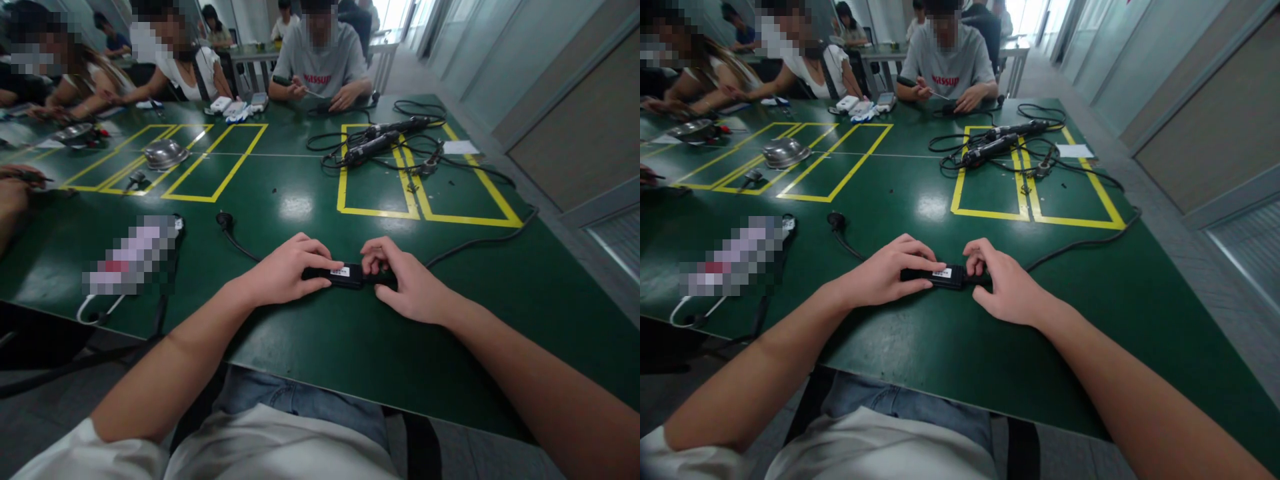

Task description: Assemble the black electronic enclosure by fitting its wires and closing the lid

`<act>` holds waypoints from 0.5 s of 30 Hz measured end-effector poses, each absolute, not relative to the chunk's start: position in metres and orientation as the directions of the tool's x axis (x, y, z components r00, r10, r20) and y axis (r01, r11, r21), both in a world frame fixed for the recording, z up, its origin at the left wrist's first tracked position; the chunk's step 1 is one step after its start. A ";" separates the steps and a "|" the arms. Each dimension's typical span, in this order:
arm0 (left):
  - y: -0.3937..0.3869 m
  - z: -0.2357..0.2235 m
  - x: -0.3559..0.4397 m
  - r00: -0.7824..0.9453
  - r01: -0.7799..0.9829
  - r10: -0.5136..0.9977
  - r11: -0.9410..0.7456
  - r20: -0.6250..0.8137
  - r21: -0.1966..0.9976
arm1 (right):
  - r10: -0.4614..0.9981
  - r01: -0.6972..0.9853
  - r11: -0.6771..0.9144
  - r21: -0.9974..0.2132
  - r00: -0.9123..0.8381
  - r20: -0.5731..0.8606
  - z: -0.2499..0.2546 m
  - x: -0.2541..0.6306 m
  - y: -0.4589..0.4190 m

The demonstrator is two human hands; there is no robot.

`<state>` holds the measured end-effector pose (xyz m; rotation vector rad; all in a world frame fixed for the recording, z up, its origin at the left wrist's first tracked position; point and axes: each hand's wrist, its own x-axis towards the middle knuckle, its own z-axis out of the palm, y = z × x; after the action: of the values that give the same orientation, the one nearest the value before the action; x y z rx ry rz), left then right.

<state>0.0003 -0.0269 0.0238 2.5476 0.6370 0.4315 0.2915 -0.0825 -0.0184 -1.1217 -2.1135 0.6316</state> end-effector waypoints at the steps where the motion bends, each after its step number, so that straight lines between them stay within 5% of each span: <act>1: -0.027 0.023 0.001 0.841 0.363 0.512 -0.774 0.177 0.519 | 0.849 0.538 0.518 -0.665 -0.422 0.320 -0.018 0.291 -0.083; 9: -0.023 0.016 0.004 0.658 0.420 0.728 -0.567 0.192 0.709 | 0.861 0.575 0.492 -0.653 -0.433 0.267 -0.006 0.290 -0.086; 15: -0.014 0.007 0.006 0.507 0.627 0.840 -0.514 0.195 0.585 | 0.853 0.586 0.516 -0.625 -0.419 0.311 -0.004 0.286 -0.085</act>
<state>0.0056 -0.0139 0.0069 2.3091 1.2060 0.6468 0.2862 -0.0848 -0.0038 -1.1678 -2.1514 0.5725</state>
